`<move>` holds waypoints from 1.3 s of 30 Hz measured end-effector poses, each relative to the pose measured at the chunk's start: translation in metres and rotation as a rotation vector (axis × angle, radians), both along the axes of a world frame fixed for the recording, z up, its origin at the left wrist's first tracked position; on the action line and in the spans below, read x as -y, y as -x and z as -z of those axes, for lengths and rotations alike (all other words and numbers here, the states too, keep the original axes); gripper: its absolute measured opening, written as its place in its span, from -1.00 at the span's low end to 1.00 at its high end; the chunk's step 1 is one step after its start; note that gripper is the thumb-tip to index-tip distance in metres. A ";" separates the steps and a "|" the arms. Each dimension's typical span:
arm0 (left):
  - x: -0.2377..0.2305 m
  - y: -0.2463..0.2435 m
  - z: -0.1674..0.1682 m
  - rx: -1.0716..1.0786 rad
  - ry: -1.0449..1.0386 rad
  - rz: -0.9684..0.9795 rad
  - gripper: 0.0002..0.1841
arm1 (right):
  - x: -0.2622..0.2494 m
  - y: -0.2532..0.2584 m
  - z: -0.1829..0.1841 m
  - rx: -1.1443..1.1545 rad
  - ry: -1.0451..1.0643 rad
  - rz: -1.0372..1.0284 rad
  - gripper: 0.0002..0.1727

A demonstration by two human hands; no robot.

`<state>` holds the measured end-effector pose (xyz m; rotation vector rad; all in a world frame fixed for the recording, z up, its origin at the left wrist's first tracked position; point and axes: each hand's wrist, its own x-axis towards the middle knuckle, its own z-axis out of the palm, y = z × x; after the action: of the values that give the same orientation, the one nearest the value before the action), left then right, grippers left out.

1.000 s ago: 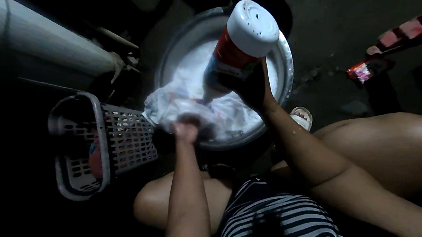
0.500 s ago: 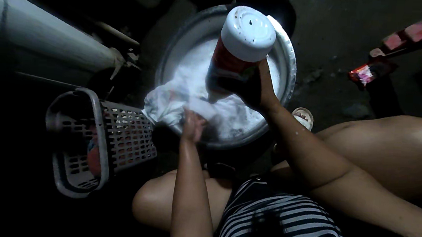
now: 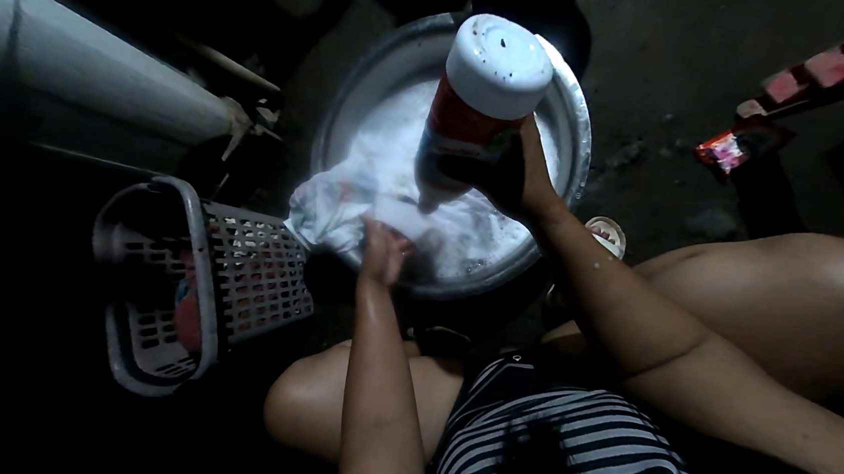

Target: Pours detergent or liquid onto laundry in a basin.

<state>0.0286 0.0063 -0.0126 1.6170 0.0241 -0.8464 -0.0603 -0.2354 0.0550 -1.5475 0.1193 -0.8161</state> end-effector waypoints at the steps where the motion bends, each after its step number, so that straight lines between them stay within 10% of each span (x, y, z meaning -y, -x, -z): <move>1: 0.000 0.000 -0.001 -0.006 0.006 -0.003 -0.01 | -0.001 -0.001 0.001 0.015 -0.014 0.007 -0.03; 39: -0.038 -0.004 -0.048 0.244 -0.024 -0.208 -0.04 | -0.009 -0.004 -0.014 0.142 -0.381 0.108 -0.15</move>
<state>0.0330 0.0443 0.0353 1.6970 0.0295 -0.4875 -0.0563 -0.2268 0.0691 -1.1296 0.2415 -0.9267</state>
